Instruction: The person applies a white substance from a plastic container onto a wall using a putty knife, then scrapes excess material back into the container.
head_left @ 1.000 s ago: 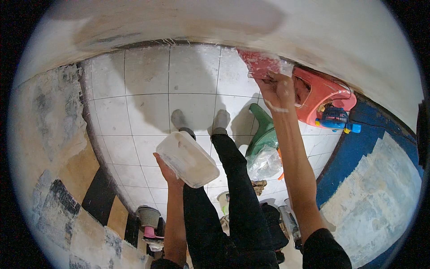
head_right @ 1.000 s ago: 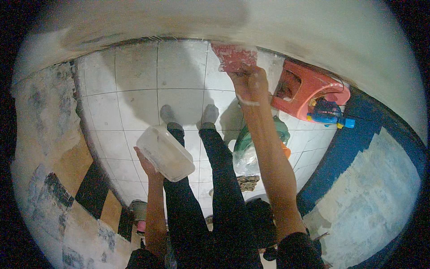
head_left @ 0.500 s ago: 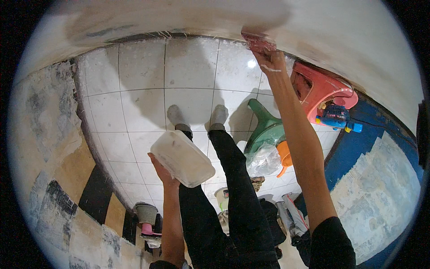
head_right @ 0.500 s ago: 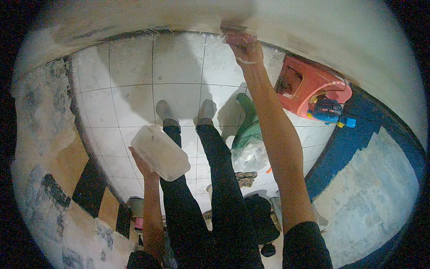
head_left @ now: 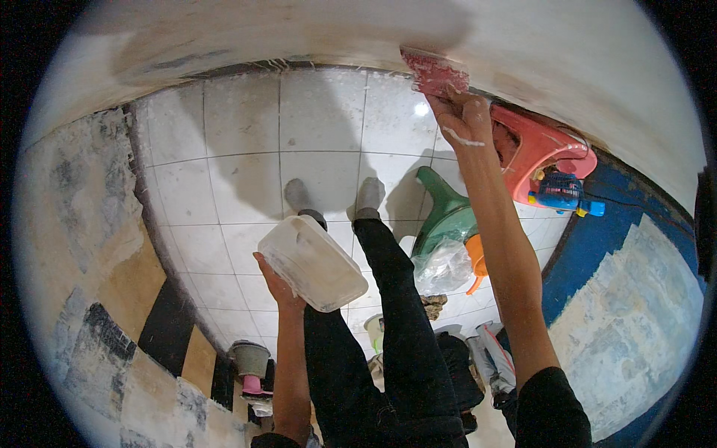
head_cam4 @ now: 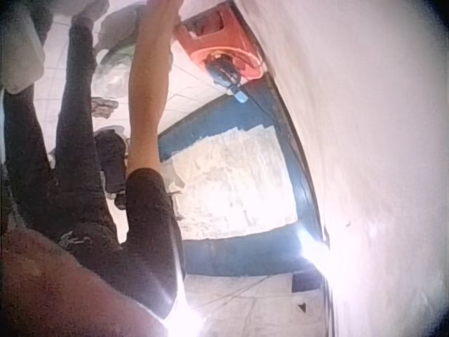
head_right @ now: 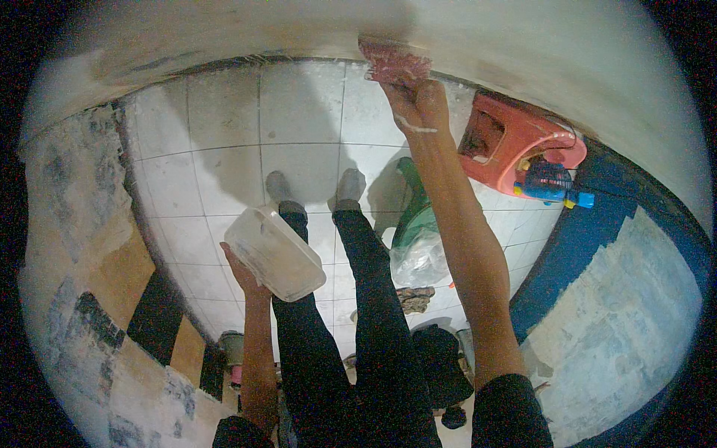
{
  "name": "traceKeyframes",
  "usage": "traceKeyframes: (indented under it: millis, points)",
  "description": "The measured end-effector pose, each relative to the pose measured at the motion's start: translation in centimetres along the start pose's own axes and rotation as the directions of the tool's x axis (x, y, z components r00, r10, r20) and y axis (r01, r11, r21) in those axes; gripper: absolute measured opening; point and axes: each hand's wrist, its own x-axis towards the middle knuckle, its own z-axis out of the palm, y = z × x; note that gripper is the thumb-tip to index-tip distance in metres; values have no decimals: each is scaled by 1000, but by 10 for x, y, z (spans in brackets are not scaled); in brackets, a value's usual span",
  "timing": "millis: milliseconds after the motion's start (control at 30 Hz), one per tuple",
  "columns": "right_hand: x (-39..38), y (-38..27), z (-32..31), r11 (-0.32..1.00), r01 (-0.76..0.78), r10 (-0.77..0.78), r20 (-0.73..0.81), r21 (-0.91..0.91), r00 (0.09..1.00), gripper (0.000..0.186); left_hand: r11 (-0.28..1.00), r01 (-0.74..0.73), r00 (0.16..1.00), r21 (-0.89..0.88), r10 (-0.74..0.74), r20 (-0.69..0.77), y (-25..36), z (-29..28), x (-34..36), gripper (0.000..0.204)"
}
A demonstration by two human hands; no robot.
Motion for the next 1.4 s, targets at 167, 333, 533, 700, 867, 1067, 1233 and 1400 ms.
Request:
traceKeyframes:
  millis: [167,333,533,700,867,1067,1233,1400]
  points:
    - [-55,10,22,998,21,-20,-16,65,1000,27,998,-27,999,49,26,21,7,-4,-6,69]
    - [-29,49,-12,996,-58,65,103,-68,993,30,1000,2,1000,8,-3,29,12,-22,-4,68]
    - [18,21,25,921,144,-24,315,-361,949,30,998,15,999,66,-13,-33,27,-16,-9,73]
    - [-75,31,82,475,333,-366,162,-814,917,37,998,59,998,11,-59,10,28,-15,0,68]
    - [-32,62,10,758,154,-41,189,-634,981,32,998,-16,1000,63,15,22,33,-25,-4,70]
    - [46,48,23,917,98,-140,-83,-388,987,35,994,79,990,-78,-69,123,30,-36,5,74]
    - [24,31,24,818,361,-164,420,-448,893,17,998,53,998,19,-54,39,29,-30,1,73]
    - [-34,35,64,820,345,-216,311,-457,926,23,997,10,999,75,-13,42,29,-30,-2,72]
